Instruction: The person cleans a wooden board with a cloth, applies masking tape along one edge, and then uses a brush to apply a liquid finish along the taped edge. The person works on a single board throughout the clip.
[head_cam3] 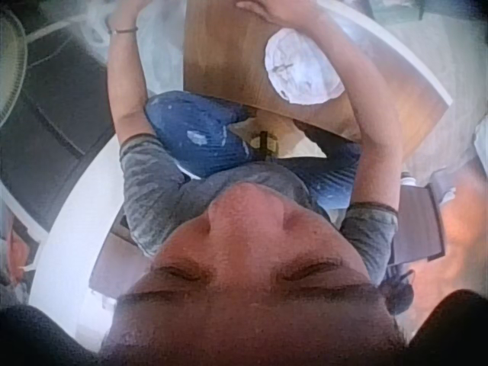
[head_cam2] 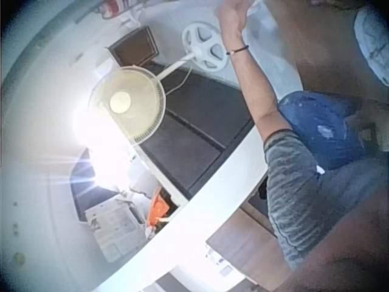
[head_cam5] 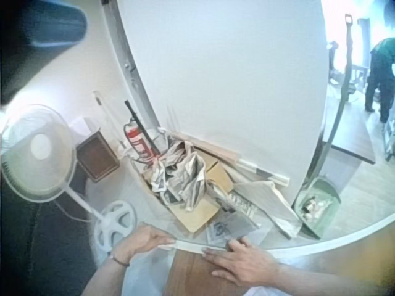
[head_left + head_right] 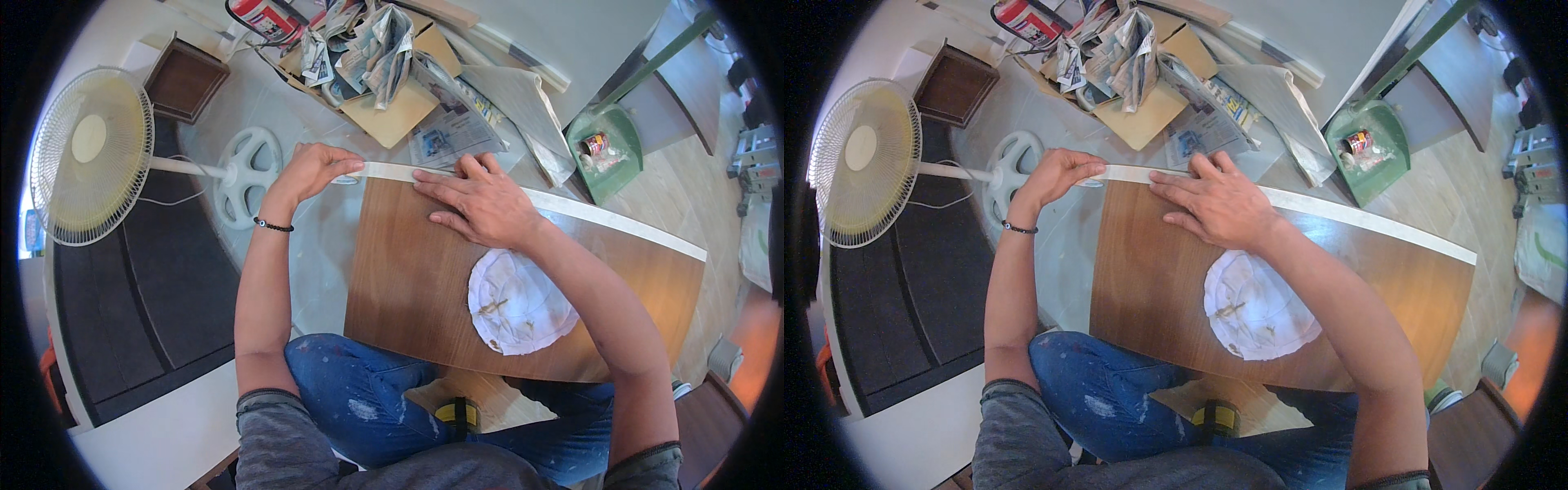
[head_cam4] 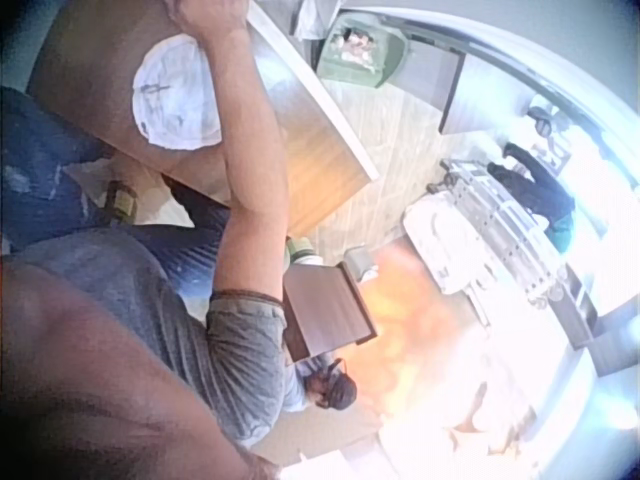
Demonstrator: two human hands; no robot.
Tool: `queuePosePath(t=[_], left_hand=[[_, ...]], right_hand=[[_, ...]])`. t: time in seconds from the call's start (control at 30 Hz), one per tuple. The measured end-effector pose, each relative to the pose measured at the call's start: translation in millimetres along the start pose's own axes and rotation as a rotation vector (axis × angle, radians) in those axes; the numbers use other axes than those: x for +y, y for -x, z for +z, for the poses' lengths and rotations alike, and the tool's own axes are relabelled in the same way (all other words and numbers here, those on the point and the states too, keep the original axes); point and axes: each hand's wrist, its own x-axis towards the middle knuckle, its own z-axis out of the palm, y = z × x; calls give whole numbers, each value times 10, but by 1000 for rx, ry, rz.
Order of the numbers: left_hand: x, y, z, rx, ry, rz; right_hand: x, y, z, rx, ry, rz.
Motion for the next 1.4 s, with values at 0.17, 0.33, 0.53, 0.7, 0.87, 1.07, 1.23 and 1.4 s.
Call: queuePosePath(t=[0.17,0.33,0.53,0.7,0.87,1.07,1.23,1.4], left_hand=[[-16,35,56,24,112,24],[-64,35,83,30,96,-4],[-60,28,105,24,125,-38],[-22,-16,118,-27,159,-142],[-187,-8,199,-26,221,-167],[-192,-124,310,-59,436,41],[-339,-162,301,-172,684,-4],[-321,-62,278,-184,665,6]], right_hand=[[73,136,-20,44,21,9],[210,547,-356,125,-43,258],[440,1074,-565,59,77,587],[452,1078,-566,60,-5,612],[502,1077,-476,72,-34,656],[387,726,-439,117,-36,648],[170,-186,-56,163,-214,456],[-101,-941,341,-37,-334,647]])
